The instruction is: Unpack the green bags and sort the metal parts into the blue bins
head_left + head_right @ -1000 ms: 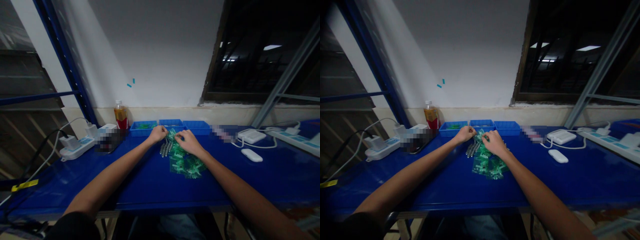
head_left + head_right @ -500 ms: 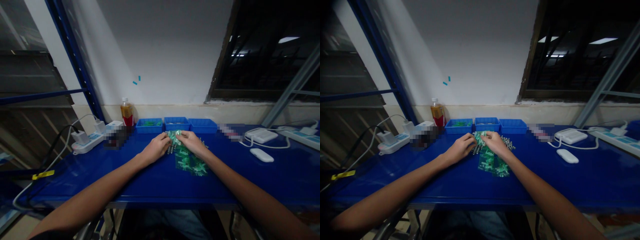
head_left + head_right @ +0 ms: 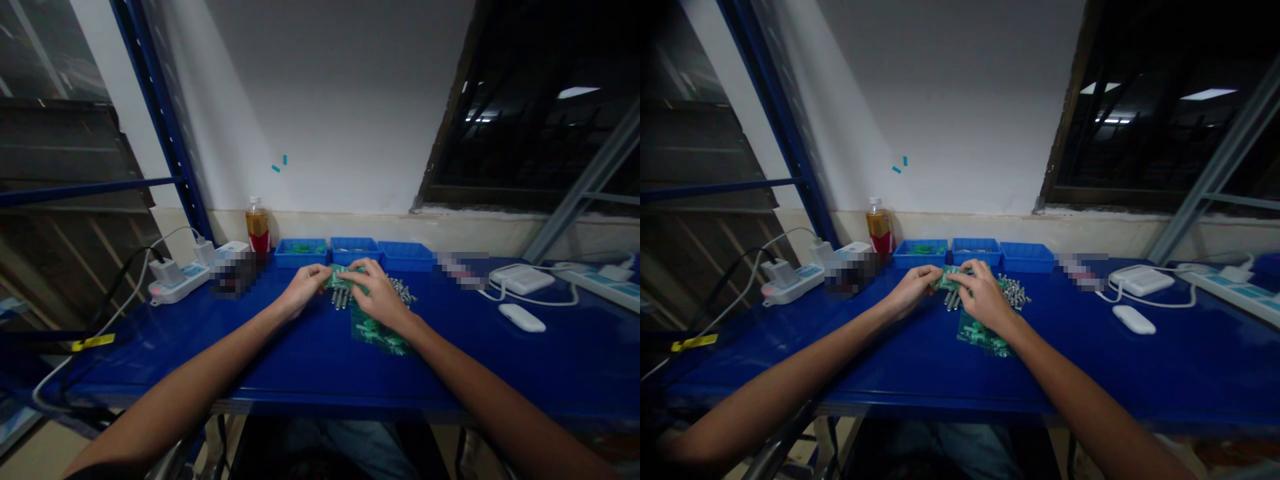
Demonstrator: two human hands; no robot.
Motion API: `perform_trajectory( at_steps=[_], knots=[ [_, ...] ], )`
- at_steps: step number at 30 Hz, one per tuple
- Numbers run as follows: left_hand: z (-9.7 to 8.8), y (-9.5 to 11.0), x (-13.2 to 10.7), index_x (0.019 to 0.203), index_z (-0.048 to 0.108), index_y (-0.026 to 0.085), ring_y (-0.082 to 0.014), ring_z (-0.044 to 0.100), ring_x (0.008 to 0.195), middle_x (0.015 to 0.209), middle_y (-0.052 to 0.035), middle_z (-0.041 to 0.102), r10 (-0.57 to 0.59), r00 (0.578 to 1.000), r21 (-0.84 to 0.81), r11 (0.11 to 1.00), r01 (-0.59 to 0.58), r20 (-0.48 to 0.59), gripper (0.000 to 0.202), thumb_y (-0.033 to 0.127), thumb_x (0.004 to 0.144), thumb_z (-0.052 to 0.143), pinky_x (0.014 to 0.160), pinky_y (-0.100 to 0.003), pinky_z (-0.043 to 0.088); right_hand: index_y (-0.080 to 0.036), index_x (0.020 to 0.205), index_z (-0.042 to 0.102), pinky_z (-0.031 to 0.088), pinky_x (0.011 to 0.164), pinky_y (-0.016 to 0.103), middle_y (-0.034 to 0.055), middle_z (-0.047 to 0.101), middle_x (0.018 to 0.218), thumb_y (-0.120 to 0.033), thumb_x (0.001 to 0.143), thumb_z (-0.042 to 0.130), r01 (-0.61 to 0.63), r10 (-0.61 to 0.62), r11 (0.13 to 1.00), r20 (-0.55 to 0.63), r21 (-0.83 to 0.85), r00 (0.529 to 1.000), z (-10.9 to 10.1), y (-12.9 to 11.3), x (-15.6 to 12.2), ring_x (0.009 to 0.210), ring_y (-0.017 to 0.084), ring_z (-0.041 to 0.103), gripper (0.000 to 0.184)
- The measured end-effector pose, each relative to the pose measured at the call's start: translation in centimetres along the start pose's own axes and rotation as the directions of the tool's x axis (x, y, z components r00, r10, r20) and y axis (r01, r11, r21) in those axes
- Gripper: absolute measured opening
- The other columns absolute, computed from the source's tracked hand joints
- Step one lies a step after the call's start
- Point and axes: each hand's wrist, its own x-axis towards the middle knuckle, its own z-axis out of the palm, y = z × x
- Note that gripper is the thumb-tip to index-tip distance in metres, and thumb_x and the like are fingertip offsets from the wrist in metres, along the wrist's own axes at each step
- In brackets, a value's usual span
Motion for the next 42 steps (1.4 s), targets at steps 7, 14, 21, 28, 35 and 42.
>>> perform_trajectory(
  at_steps=[7, 14, 21, 28, 35, 42],
  knots=[
    [-0.3, 1.2, -1.1, 0.086, 0.060, 0.017, -0.0165, 0.053, 0.077, 0.081, -0.0036, 0.058, 0.292, 0.955, 0.194, 0.940, -0.279, -0.044, 0.022, 0.036, 0.087, 0.050, 0.072, -0.028, 0.044, -0.020, 0.089, 0.070, 0.039, 0.090, 0.042, 0.0073, 0.060, 0.090, -0.029, 0.078, 0.056, -0.382, 0.378, 0.861, 0.080, 0.335, 0.922, 0.1, 0.1, 0.5, 0.095, 0.024, 0.053, 0.020],
    [0.3, 1.5, -2.1, 0.089, 0.066, 0.021, -0.0197, 0.053, 0.086, 0.089, -0.0059, 0.061, 0.467, 0.860, 0.337, 0.791, -0.510, 0.206, 0.015, 0.029, 0.088, 0.054, 0.084, -0.033, 0.041, -0.015, 0.067, 0.060, 0.042, 0.053, 0.027, 0.0026, 0.058, 0.058, -0.052, 0.084, 0.042, -0.530, 0.487, 0.697, 0.224, 0.483, 0.844, 0.5, 0.5, 0.7, 0.055, 0.015, 0.056, 0.045],
    [0.5, 1.8, -2.2, 0.087, 0.066, 0.019, -0.0192, 0.054, 0.087, 0.089, -0.0054, 0.063, 0.424, 0.882, 0.338, 0.815, -0.470, 0.205, 0.017, 0.030, 0.088, 0.053, 0.086, -0.033, 0.039, -0.016, 0.069, 0.057, 0.039, 0.049, 0.025, -0.0012, 0.053, 0.057, -0.047, 0.080, 0.048, -0.485, 0.467, 0.711, 0.174, 0.509, 0.867, 0.6, 0.3, 0.6, 0.052, 0.013, 0.051, 0.033],
    [0.4, 1.5, -1.2, 0.076, 0.065, 0.013, -0.0177, 0.059, 0.072, 0.075, -0.0060, 0.064, 0.149, 0.989, 0.208, 0.967, -0.150, 0.018, 0.056, 0.053, 0.092, 0.028, 0.068, -0.027, 0.045, -0.018, 0.088, 0.068, 0.042, 0.072, 0.032, 0.0037, 0.060, 0.077, -0.034, 0.084, 0.051, -0.324, 0.341, 0.855, 0.032, 0.404, 0.940, 0.6, 0.2, 0.3, 0.076, 0.018, 0.055, 0.024],
    [0.3, 0.6, -0.7, 0.084, 0.066, 0.009, -0.0122, 0.060, 0.056, 0.073, -0.0095, 0.066, -0.073, 0.995, 0.110, 0.992, 0.066, 0.061, 0.062, 0.058, 0.089, 0.029, 0.049, -0.021, 0.044, -0.027, 0.111, 0.065, 0.045, 0.081, 0.038, 0.0078, 0.057, 0.096, -0.016, 0.087, 0.045, 0.001, -0.001, 0.999, 0.002, 0.053, 1.000, 0.2, -0.3, -0.2, 0.092, 0.021, 0.053, 0.034],
    [-3.8, 1.5, 2.8, 0.093, 0.064, 0.012, -0.0160, 0.064, 0.068, 0.083, -0.0073, 0.068, 0.096, 0.990, 0.403, 0.914, -0.047, -0.103, 0.031, 0.036, 0.089, 0.043, 0.064, -0.025, 0.049, -0.021, 0.100, 0.068, 0.042, 0.090, 0.043, 0.0105, 0.054, 0.107, -0.017, 0.085, 0.047, -0.070, 0.058, 0.992, -0.114, -0.106, 0.992, -0.2, 0.2, 0.1, 0.104, 0.024, 0.050, 0.026]
  ],
)
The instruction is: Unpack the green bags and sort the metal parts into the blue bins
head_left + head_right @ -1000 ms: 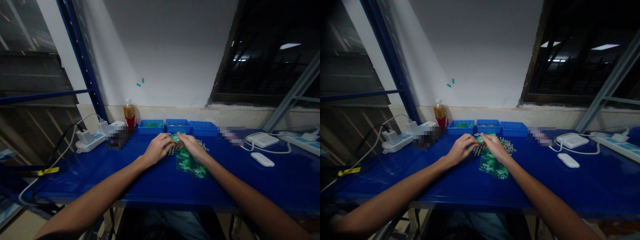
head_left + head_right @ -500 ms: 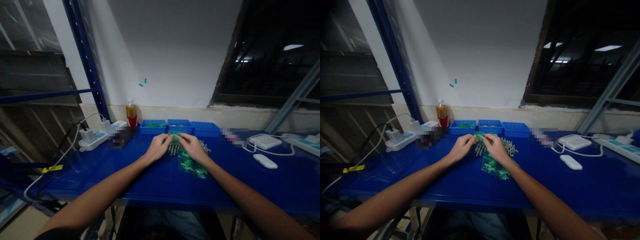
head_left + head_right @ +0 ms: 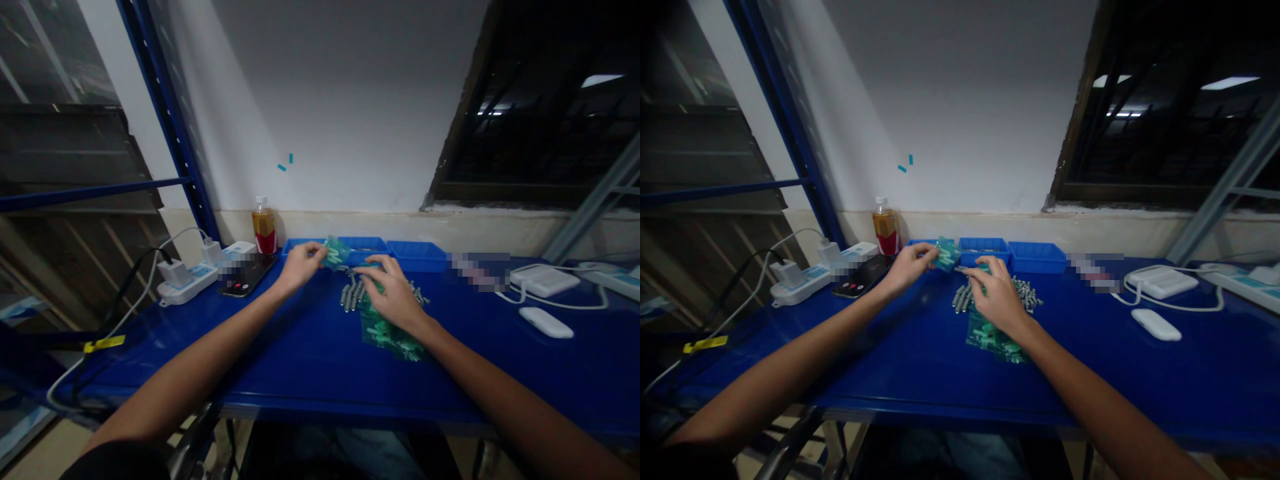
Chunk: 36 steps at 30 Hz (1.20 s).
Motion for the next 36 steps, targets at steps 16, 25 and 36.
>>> perform_trajectory(
  at_steps=[16, 25, 36],
  knots=[
    [-3.8, -8.2, 9.4, 0.103, 0.068, 0.027, -0.0252, 0.064, 0.087, 0.098, -0.0075, 0.070, -0.034, 0.953, 0.686, 0.702, -0.191, 0.300, 0.026, 0.026, 0.080, 0.056, 0.076, -0.033, 0.047, -0.020, 0.089, 0.065, 0.042, 0.080, 0.038, 0.0049, 0.066, 0.085, -0.024, 0.086, 0.052, -0.034, 0.035, 0.999, 0.207, -0.009, 0.978, -1.9, 2.9, 2.4, 0.086, 0.020, 0.055, 0.014],
    [-2.6, -3.0, 7.0, 0.117, 0.059, 0.022, -0.0265, 0.060, 0.095, 0.112, -0.0111, 0.062, 0.114, 0.922, 0.667, 0.659, -0.348, 0.369, 0.036, 0.032, 0.091, 0.035, 0.077, -0.036, 0.046, -0.020, 0.095, 0.065, 0.043, 0.083, 0.037, 0.0058, 0.066, 0.088, -0.028, 0.089, 0.049, -0.039, 0.063, 0.997, 0.361, -0.073, 0.931, -1.0, 5.1, 2.6, 0.089, 0.021, 0.055, 0.019],
    [4.2, -1.5, 1.8, 0.097, 0.062, 0.019, -0.0196, 0.063, 0.082, 0.094, -0.0060, 0.064, 0.313, 0.777, 0.346, 0.761, -0.549, 0.545, 0.025, 0.026, 0.092, 0.038, 0.070, -0.029, 0.049, -0.019, 0.101, 0.063, 0.042, 0.067, 0.035, 0.0092, 0.069, 0.087, -0.051, 0.084, 0.048, -0.158, 0.377, 0.877, 0.444, -0.454, 0.813, 1.9, 8.5, 2.0, 0.081, 0.025, 0.060, 0.039]
  ],
)
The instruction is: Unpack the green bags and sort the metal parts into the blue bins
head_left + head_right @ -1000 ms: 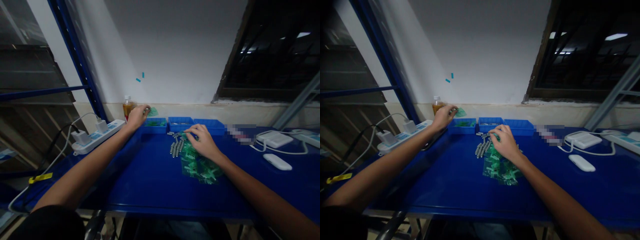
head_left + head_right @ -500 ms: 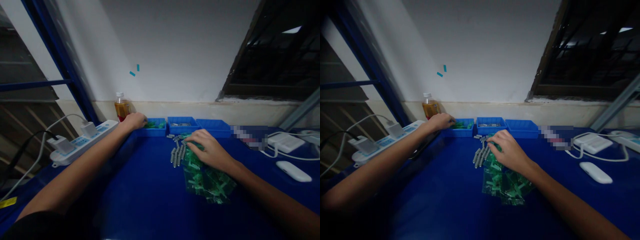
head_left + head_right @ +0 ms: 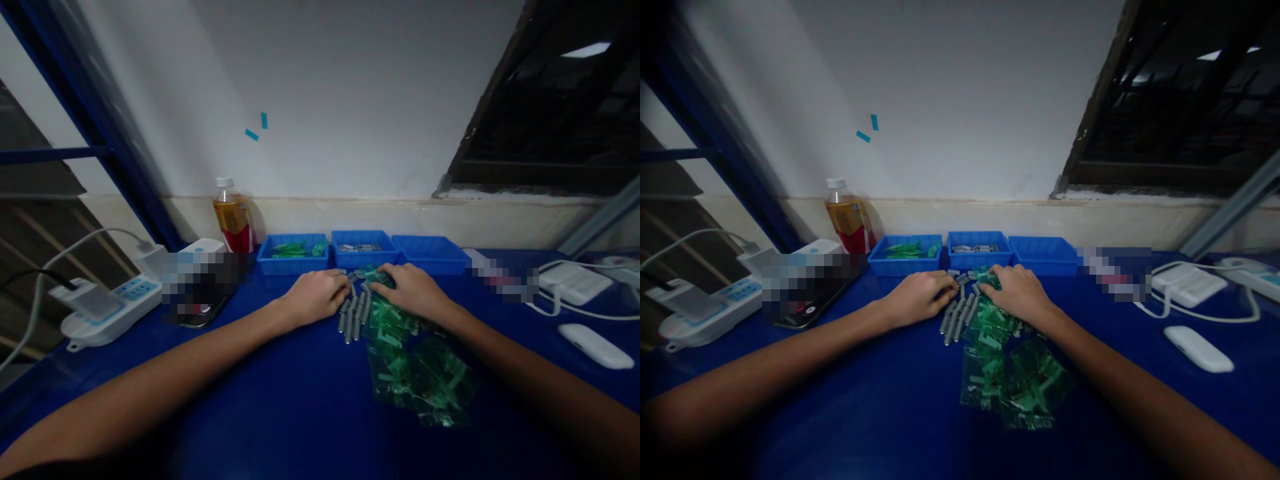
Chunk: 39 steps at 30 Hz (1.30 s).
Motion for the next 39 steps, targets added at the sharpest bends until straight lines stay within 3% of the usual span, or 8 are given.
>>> perform_trajectory(
  at_steps=[8, 13, 17, 21, 24, 29, 33, 39],
  knots=[
    [1.2, -1.2, 0.1, 0.114, 0.053, 0.014, -0.0246, 0.064, 0.080, 0.104, -0.0130, 0.059, -0.181, 0.983, 0.032, 0.983, 0.181, -0.024, 0.028, 0.020, 0.092, 0.037, 0.069, -0.037, 0.050, -0.020, 0.104, 0.061, 0.041, 0.069, 0.036, 0.0093, 0.067, 0.089, -0.049, 0.088, 0.043, 0.031, -0.034, 0.999, -0.063, -0.040, 0.997, 0.7, -0.3, -1.0, 0.086, 0.026, 0.057, 0.038],
    [1.2, -1.0, -0.1, 0.106, 0.052, 0.014, -0.0258, 0.064, 0.073, 0.095, -0.0120, 0.061, -0.244, 0.970, 0.044, 0.969, 0.244, 0.011, 0.023, 0.025, 0.092, 0.037, 0.063, -0.038, 0.051, -0.018, 0.101, 0.065, 0.041, 0.074, 0.041, 0.0131, 0.063, 0.101, -0.044, 0.088, 0.045, 0.031, -0.039, 0.998, -0.142, -0.058, 0.989, 0.7, -0.4, -1.5, 0.096, 0.030, 0.052, 0.035],
    [1.1, -1.0, -0.3, 0.101, 0.050, 0.017, -0.0240, 0.063, 0.074, 0.095, -0.0094, 0.059, -0.270, 0.963, 0.038, 0.962, 0.269, 0.017, 0.021, 0.031, 0.094, 0.036, 0.064, -0.035, 0.050, -0.017, 0.098, 0.065, 0.040, 0.078, 0.042, 0.0124, 0.062, 0.102, -0.034, 0.088, 0.046, 0.190, -0.179, 0.981, -0.216, 0.033, 0.960, -0.3, -1.4, -0.6, 0.098, 0.028, 0.052, 0.027],
    [1.3, -1.0, -0.6, 0.101, 0.046, 0.019, -0.0222, 0.063, 0.080, 0.101, -0.0075, 0.055, -0.246, 0.969, -0.012, 0.969, 0.246, -0.010, 0.022, 0.035, 0.095, 0.033, 0.066, -0.033, 0.051, -0.016, 0.105, 0.061, 0.041, 0.083, 0.040, 0.0107, 0.063, 0.100, -0.021, 0.090, 0.038, 0.364, -0.347, 0.916, -0.122, 0.171, 0.930, -0.6, -3.6, 1.6, 0.096, 0.024, 0.054, 0.028],
    [1.6, -1.0, -0.9, 0.101, 0.044, 0.019, -0.0216, 0.062, 0.083, 0.102, -0.0073, 0.053, -0.243, 0.968, -0.065, 0.969, 0.238, -0.067, 0.019, 0.033, 0.096, 0.032, 0.068, -0.033, 0.051, -0.017, 0.109, 0.057, 0.042, 0.084, 0.039, 0.0103, 0.063, 0.101, -0.016, 0.089, 0.035, 0.404, -0.410, 0.873, -0.039, 0.273, 0.911, 0.4, -4.9, 3.2, 0.096, 0.023, 0.055, 0.030],
    [2.1, -1.2, -1.0, 0.099, 0.041, 0.019, -0.0214, 0.060, 0.088, 0.098, -0.0067, 0.055, -0.227, 0.969, -0.159, 0.965, 0.209, -0.101, 0.012, 0.029, 0.096, 0.034, 0.073, -0.034, 0.050, -0.017, 0.101, 0.057, 0.042, 0.083, 0.038, 0.0099, 0.062, 0.097, -0.017, 0.090, 0.032, 0.374, -0.388, 0.866, -0.027, 0.332, 0.921, 1.7, -5.4, 4.0, 0.093, 0.021, 0.055, 0.027],
    [2.1, -1.4, -0.9, 0.097, 0.042, 0.019, -0.0195, 0.058, 0.087, 0.094, -0.0060, 0.056, -0.169, 0.976, -0.241, 0.961, 0.133, -0.135, 0.012, 0.028, 0.097, 0.033, 0.076, -0.032, 0.049, -0.017, 0.092, 0.057, 0.043, 0.080, 0.037, 0.0088, 0.060, 0.088, -0.021, 0.093, 0.031, 0.353, -0.367, 0.871, -0.026, 0.340, 0.930, 1.1, -5.4, 3.0, 0.086, 0.021, 0.054, 0.026],
    [1.7, -1.1, -1.0, 0.098, 0.046, 0.018, -0.0189, 0.055, 0.089, 0.095, -0.0070, 0.056, -0.058, 0.983, -0.290, 0.957, 0.005, -0.175, 0.015, 0.026, 0.097, 0.034, 0.081, -0.033, 0.048, -0.019, 0.096, 0.059, 0.044, 0.077, 0.036, 0.0074, 0.063, 0.088, -0.023, 0.091, 0.037, 0.303, -0.314, 0.847, -0.049, 0.436, 0.948, 0.4, -5.1, 1.4, 0.086, 0.021, 0.056, 0.023]
  ],
)
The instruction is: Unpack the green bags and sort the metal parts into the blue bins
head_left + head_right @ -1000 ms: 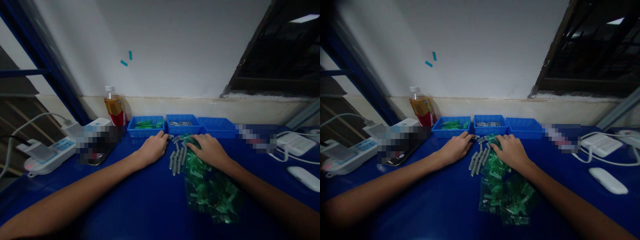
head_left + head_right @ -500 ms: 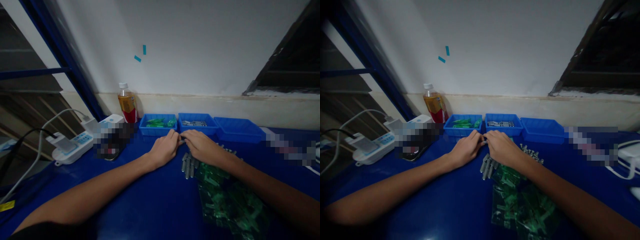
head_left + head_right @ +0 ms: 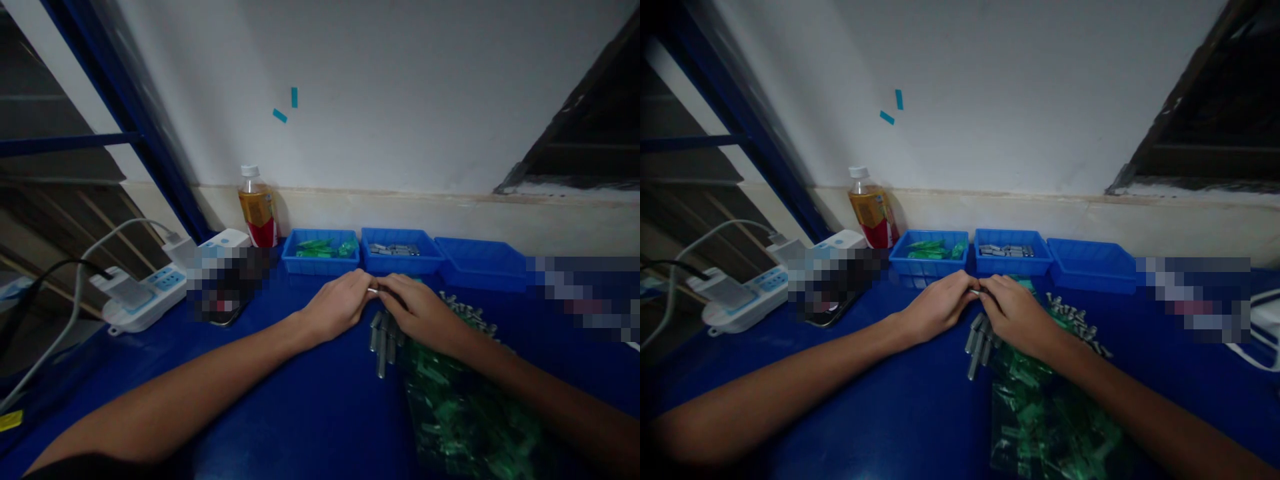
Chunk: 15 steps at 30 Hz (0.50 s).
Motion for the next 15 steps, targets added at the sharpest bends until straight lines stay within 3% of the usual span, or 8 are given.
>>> perform_trajectory(
  at_steps=[7, 10, 15],
  knots=[
    [-0.1, 0.0, -0.1, 0.098, 0.049, 0.018, -0.0173, 0.057, 0.085, 0.092, -0.0065, 0.058, -0.011, 0.994, -0.085, 0.996, 0.002, -0.106, 0.018, 0.029, 0.097, 0.034, 0.079, -0.031, 0.048, -0.020, 0.102, 0.055, 0.046, 0.076, 0.034, 0.0064, 0.064, 0.092, -0.026, 0.084, 0.051, -0.025, 0.028, 1.000, -0.224, 0.017, 0.974, 0.4, -0.2, -1.3, 0.086, 0.021, 0.059, 0.019],
    [-0.2, 0.0, -0.1, 0.097, 0.050, 0.018, -0.0170, 0.058, 0.085, 0.090, -0.0063, 0.059, 0.006, 0.994, -0.100, 0.995, -0.017, -0.109, 0.019, 0.029, 0.097, 0.034, 0.079, -0.030, 0.048, -0.020, 0.089, 0.055, 0.044, 0.071, 0.033, 0.0052, 0.062, 0.083, -0.023, 0.085, 0.050, 0.003, -0.006, 1.000, -0.229, -0.013, 0.973, 0.3, -0.4, -1.4, 0.081, 0.020, 0.057, 0.006],
    [-0.5, 0.3, -0.2, 0.110, 0.047, 0.018, -0.0178, 0.058, 0.089, 0.098, -0.0075, 0.059, 0.027, 0.993, -0.138, 0.990, -0.043, -0.112, 0.019, 0.025, 0.094, 0.040, 0.080, -0.031, 0.049, -0.019, 0.086, 0.055, 0.041, 0.071, 0.033, 0.0047, 0.059, 0.081, -0.022, 0.087, 0.047, -0.010, 0.008, 1.000, -0.225, -0.008, 0.974, 0.1, -0.6, -1.4, 0.079, 0.019, 0.054, 0.009]
  ],
)
